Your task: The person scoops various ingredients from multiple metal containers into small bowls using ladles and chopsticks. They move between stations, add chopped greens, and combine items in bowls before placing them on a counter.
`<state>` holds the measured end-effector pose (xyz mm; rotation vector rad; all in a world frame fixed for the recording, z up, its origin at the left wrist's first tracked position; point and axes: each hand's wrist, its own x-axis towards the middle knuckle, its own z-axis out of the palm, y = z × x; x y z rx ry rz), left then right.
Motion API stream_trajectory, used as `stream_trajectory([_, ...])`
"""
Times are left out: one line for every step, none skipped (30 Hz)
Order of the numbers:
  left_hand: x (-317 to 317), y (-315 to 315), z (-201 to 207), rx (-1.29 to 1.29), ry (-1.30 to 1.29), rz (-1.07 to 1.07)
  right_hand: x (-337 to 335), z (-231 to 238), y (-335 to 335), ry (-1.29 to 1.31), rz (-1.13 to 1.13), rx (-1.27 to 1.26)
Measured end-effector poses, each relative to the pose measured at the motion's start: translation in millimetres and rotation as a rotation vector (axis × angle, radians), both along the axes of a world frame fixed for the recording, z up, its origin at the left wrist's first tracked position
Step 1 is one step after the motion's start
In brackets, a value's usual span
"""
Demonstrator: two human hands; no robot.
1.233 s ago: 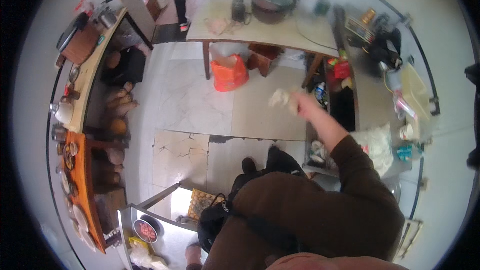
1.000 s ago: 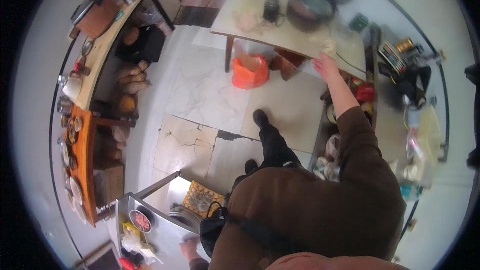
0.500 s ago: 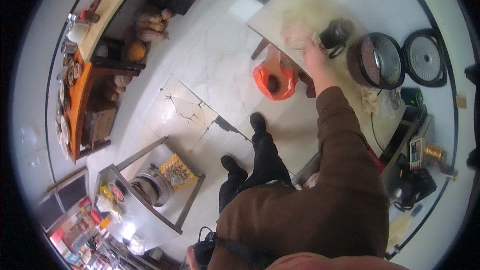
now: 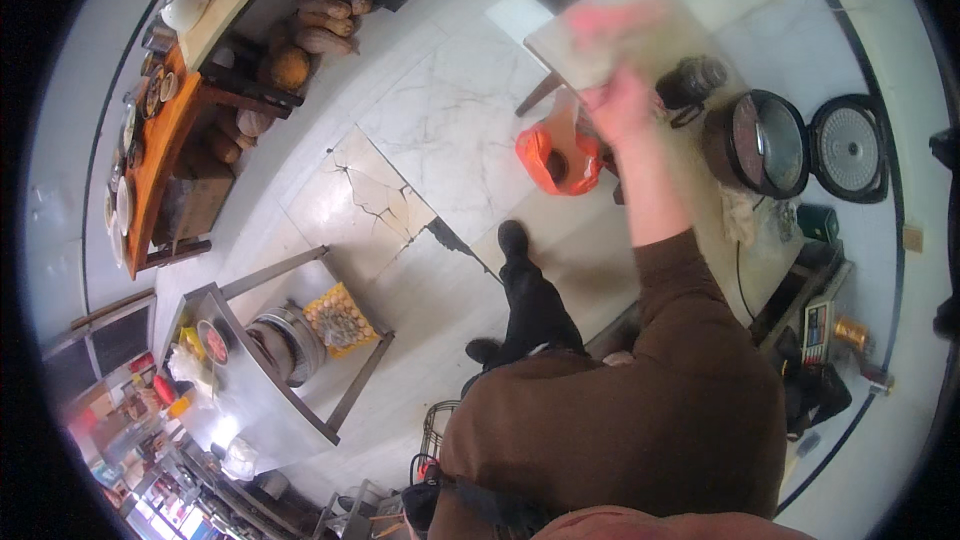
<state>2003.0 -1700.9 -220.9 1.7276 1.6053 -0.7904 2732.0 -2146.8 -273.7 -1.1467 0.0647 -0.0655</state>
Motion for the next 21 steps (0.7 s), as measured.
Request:
stream_trajectory([-11.8, 0.6, -4.1, -0.009, -0.024, 0.019, -21.5, -9.0, 31.5, 0.050, 0.125, -0.041])
stream_trajectory([-24.9, -0.2, -9.2, -0.024, -0.052, 0.037, -48.6, -13.8, 57.7, 0.209, 0.228, 0.141])
stream_trajectory([-39.9, 0.3, -12.3, -0.034, -0.089, 0.069, -77.5, -16.0, 86.0, 0.248, 0.394, 0.357])
stream_trajectory([-56.3, -0.2, -14.8, -0.045, -0.136, 0.105, -107.3, -14.0, 115.3, 0.328, 0.588, 0.725])
stream_trajectory([-73.7, -1.6, -15.3, -0.051, -0.188, 0.140, -130.2, -8.7, 142.9, 0.376, 0.664, 0.788])
stream_trajectory([-88.5, -1.1, -16.1, -0.036, -0.221, 0.161, -157.7, -1.2, 171.5, 0.428, 0.775, 0.872])
stream_trajectory([-98.9, 0.3, -18.8, -0.002, -0.233, 0.158, -188.7, 7.7, 200.1, 0.499, 0.886, 0.952])
stream_trajectory([-105.9, 4.4, -20.1, -0.041, -0.305, 0.237, -221.5, 19.0, 224.6, 0.575, 0.964, 0.966])
stream_trajectory([-103.4, 9.7, -27.2, -0.066, -0.420, 0.286, -245.2, 33.7, 244.6, 0.643, 1.047, 0.961])
stream_trajectory([-104.2, 12.7, -26.5, -0.081, -0.549, 0.358, -266.7, 49.9, 266.7, 0.648, 1.192, 0.999])
stream_trajectory([-95.6, 20.2, -29.2, -0.047, -0.658, 0.341, -291.8, 65.8, 287.0, 0.798, 1.191, 0.854])
stream_trajectory([-90.2, 28.4, -26.1, -0.097, -0.746, 0.426, -319.7, 82.1, 304.5, 0.868, 1.256, 0.781])
stream_trajectory([-84.1, 39.3, -19.6, -0.125, -0.783, 0.463, -348.6, 97.9, 323.4, 0.923, 1.285, 0.678])
stream_trajectory([-80.5, 45.7, -12.0, -0.138, -0.933, 0.538, -385.3, 109.9, 344.9, 0.920, 1.333, 0.691])
stream_trajectory([-78.0, 50.8, -3.2, -0.177, -1.104, 0.581, -421.4, 120.7, 366.2, 0.949, 1.360, 0.568])
stream_trajectory([-75.8, 53.8, 5.0, -0.295, -1.283, 0.734, -459.4, 129.4, 381.9, 0.918, 1.374, 0.475])
stream_trajectory([-78.5, 59.2, 12.1, -0.506, -1.344, 0.872, -500.3, 130.5, 412.3, 0.953, 1.611, 0.692])
stream_trajectory([-84.9, 62.7, 22.2, -0.757, -1.540, 0.936, -537.9, 134.1, 427.7, 0.980, 1.655, 0.368])
stream_trajectory([-92.5, 63.1, 27.8, -0.738, -1.557, 0.874, -570.3, 132.3, 446.8, 0.785, 1.829, -0.076])
stream_trajectory([-98.1, 66.6, 31.9, -0.747, -1.622, 0.786, -600.2, 130.1, 464.6, 0.534, 1.952, -0.532])
stream_trajectory([-106.4, 71.2, 34.0, -0.759, -1.677, 0.689, -628.0, 128.3, 471.4, 0.292, 2.034, -0.491])
